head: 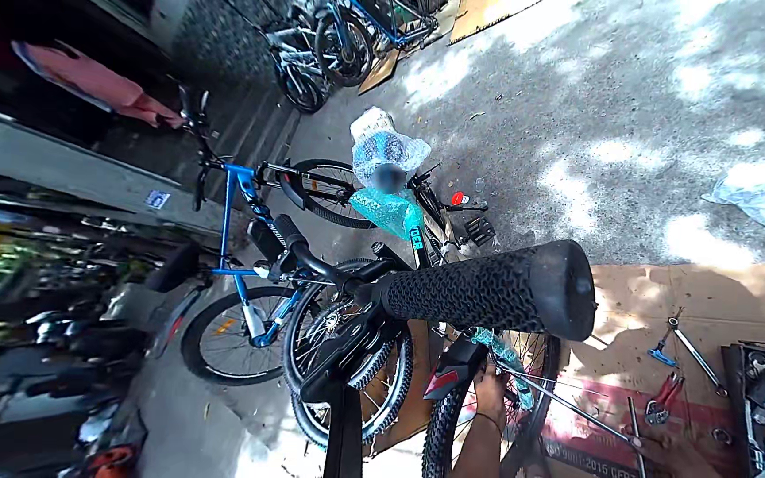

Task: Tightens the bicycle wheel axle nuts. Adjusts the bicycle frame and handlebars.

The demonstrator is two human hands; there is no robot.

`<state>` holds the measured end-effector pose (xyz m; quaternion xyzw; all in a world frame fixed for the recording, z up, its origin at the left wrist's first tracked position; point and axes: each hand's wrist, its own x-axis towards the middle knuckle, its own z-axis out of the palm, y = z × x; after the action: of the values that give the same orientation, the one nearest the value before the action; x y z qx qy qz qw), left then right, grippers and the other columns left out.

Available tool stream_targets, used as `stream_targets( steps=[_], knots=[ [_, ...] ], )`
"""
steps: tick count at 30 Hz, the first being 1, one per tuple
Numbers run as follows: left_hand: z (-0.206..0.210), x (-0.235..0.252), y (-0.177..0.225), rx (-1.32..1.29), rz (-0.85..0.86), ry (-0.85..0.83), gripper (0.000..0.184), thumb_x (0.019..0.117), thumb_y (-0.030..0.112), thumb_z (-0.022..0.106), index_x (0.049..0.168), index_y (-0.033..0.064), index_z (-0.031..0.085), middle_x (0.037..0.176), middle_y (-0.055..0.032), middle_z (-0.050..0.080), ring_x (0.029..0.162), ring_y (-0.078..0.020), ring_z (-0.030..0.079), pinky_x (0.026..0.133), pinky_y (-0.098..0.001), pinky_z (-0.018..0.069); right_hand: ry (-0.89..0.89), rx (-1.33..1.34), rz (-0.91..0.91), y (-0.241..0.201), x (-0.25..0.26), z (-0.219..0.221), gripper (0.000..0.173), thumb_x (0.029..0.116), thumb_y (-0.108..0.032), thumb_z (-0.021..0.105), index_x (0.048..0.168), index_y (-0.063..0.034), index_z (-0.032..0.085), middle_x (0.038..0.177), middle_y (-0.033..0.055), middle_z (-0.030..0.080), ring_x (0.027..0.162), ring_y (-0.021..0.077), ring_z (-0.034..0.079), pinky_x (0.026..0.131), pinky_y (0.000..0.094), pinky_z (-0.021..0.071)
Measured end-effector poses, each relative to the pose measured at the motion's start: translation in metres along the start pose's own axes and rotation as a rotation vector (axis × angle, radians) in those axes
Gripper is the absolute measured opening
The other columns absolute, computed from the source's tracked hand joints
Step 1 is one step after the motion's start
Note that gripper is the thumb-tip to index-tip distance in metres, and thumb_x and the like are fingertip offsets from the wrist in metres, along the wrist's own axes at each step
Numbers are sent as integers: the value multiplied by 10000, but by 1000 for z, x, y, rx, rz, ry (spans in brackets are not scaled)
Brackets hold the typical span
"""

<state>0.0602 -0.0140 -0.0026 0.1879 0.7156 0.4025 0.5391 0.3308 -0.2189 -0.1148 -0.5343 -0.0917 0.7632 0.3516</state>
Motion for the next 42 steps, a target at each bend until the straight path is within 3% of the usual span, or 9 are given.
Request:
stream_targets(
  steps=[9,14,20,23,28,33,36,39,42],
  knots=[
    [5,0,-3,-30,55,42,371,1100,167,458,1375,-79,496,1329,-280,572,1127,-320,636,961,-444,549,26,63,-4,7,6,2,260,973,-74,647,1226,-16,627,951,111,756,806,229,747,744,403,639],
    [12,-1,-6,-37,82,76,359,1098,173,463,1343,-84,521,1285,-270,598,1094,-307,645,946,-439,551,183,-154,-259,15,9,7,224,862,-2,741,1083,-4,699,925,63,759,793,137,719,730,334,612],
    [7,1,-8,-21,106,58,352,1095,176,475,1319,-88,540,1260,-264,611,1088,-298,646,947,-437,553,210,-430,-468,11,-6,6,334,983,-117,630,1295,-8,676,964,113,759,759,141,697,735,358,587],
    [6,1,-6,-24,96,51,346,1093,161,475,1322,-90,542,1266,-265,609,1084,-297,646,943,-429,553,158,-460,-493,8,-13,3,338,999,-95,606,1312,23,649,1095,128,755,884,159,730,828,359,602],
    [2,0,-3,-53,41,43,388,1101,184,457,1395,-68,486,1359,-279,553,1149,-340,622,968,-456,539,113,-118,-475,20,-23,8,321,946,-25,397,1065,57,685,1184,144,731,987,215,746,875,408,626],
    [2,1,-2,-20,39,25,423,1115,217,415,1433,-59,458,1409,-283,517,1192,-352,599,998,-474,517,208,193,-295,30,-22,21,454,1111,-252,279,1187,47,612,1084,152,755,928,285,764,849,462,639],
    [0,1,-3,-20,39,30,415,1113,212,422,1423,-60,469,1409,-280,518,1203,-353,594,1003,-481,516,268,268,-181,27,-23,30,368,1102,-241,414,1109,40,651,991,151,770,864,287,770,805,455,648],
    [2,1,-2,-7,47,28,411,1114,210,420,1414,-64,475,1395,-285,526,1176,-350,607,986,-478,525,310,331,-131,24,-22,35,161,973,-96,663,1086,17,686,982,125,767,851,255,760,777,429,648],
    [0,1,-5,-13,56,22,404,1114,209,420,1402,-67,484,1378,-285,535,1162,-347,613,978,-476,531,392,299,-145,28,-16,44,576,825,82,733,1370,1,563,1254,171,656,945,262,716,743,424,636]
  ],
)
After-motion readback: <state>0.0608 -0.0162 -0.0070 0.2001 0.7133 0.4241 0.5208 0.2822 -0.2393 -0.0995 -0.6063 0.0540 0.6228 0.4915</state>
